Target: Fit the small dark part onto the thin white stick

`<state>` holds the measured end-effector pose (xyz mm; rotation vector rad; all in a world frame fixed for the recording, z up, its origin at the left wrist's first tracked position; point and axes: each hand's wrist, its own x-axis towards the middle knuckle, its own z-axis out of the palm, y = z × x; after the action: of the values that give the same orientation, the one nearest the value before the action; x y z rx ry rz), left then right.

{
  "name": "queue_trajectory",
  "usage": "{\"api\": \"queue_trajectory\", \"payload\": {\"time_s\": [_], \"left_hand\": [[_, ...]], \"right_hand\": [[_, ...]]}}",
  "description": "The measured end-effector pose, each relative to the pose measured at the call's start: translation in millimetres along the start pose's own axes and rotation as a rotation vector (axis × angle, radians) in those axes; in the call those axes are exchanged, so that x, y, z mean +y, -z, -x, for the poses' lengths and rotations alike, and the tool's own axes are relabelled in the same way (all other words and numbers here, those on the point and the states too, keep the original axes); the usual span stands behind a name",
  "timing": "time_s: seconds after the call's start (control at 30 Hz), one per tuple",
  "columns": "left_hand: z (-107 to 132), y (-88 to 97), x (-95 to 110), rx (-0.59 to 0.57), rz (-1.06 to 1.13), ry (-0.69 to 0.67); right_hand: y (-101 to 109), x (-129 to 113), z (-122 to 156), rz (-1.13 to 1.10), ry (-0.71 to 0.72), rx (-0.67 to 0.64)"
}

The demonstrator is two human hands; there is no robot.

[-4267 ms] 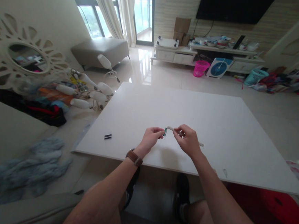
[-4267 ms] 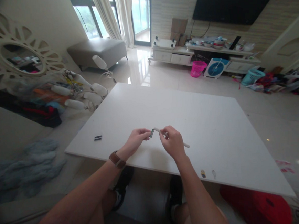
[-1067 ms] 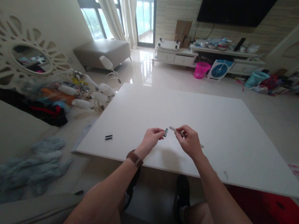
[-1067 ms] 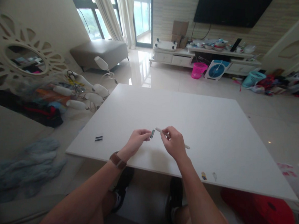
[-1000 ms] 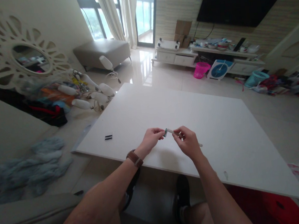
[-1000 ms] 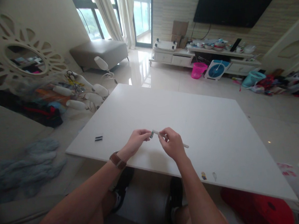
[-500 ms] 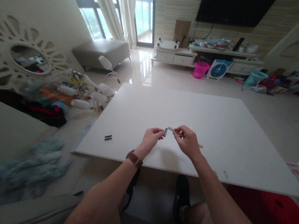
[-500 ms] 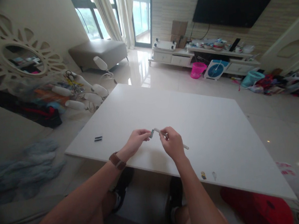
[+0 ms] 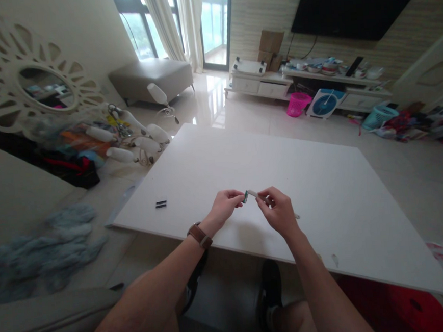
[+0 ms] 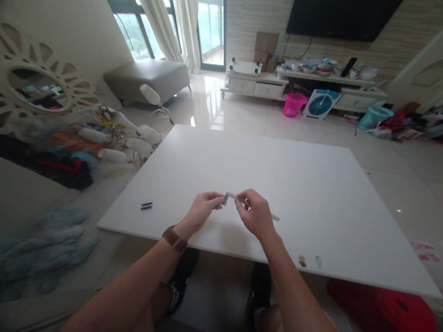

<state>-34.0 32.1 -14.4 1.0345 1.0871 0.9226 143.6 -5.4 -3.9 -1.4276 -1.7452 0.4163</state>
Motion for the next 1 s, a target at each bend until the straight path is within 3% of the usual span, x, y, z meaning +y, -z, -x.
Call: {"api": "queue_trajectory", "payload": {"time_s": [0.1,0.27,0.4,0.57,0.7,0.87,1.0], "left_hand": [[-0.3,-0.2,-0.5,-0.009,0.007,-0.009],[-0.8,0.1,-1.1,0.010,-0.010,0.005],[-1.1,0.3,-1.4,-0.001,0.002,0.000],[-1.1,0.2,-1.7,0.009,-0.002,0.006],[-0.6,0.2,-0.8,0.004,0.003,-0.005],[-0.4,0.3,0.1,0.019,-0.012,0.009],[-0.5,0.3,0.0,0.007,0.003,-0.002]], "right_hand": [[0.1,-0.6,-0.2,-0.008,0.033,-0.070],[0.8,1.7,-1.2,0.054,-0.014,0.047],[1.8,1.0,-0.7,0.005,0.038,-0.079],[1.9,0.2,0.1,0.057,-0.004,0.041],[2.1,1.4,0.4,0.007,0.039,-0.073],[2.4,2.8,0.2,0.044,-0.030,0.055],[1.5,0.7,1.2,-0.017,0.016,-0.068]]}}
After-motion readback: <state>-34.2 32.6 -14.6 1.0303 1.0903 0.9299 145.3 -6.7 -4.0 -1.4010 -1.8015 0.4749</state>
